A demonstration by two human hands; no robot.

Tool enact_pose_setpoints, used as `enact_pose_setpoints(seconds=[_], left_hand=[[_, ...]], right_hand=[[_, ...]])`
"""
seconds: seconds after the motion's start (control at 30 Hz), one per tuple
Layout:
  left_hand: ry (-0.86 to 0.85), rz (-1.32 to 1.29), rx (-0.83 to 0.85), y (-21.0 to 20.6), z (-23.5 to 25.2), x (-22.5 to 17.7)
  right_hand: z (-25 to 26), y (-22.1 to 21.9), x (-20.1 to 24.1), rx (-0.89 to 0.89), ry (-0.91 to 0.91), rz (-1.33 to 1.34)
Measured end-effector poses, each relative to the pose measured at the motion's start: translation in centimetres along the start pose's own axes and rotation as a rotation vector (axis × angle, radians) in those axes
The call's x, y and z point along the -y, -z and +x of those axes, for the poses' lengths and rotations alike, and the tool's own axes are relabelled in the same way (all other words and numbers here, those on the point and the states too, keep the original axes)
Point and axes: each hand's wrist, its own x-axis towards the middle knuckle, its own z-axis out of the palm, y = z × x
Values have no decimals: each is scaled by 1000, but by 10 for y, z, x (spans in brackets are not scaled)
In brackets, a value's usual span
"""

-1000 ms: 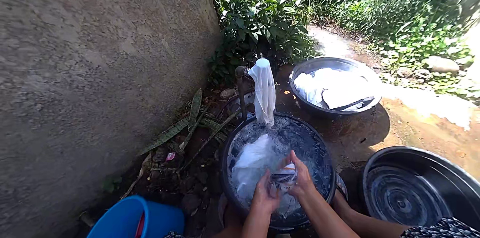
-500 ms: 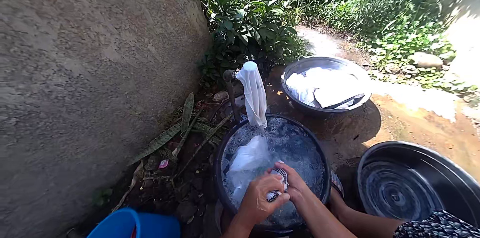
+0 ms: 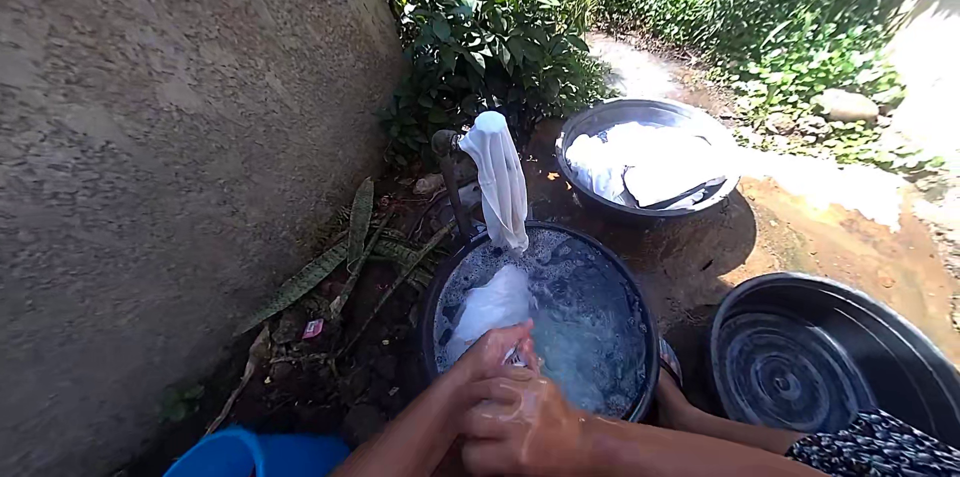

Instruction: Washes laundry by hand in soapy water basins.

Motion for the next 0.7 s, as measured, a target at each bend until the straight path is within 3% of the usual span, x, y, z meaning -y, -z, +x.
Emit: enact_pose_setpoints(seconds=[0.17,0.47,0.57,0.7], left_hand=[[175,600,70,-12,15,-14],[362,1386,79,-23,68,13],[362,1399,73,-16,78,15],[193,1038,18,-15,67,-21]], right_hand=[[-20,-18,6,230,114,-119],[-63,-70,-9,762,-71,-170],[-69,-81,-15,694,-52,-261],[-40,-58,-31,718,19,-368]])
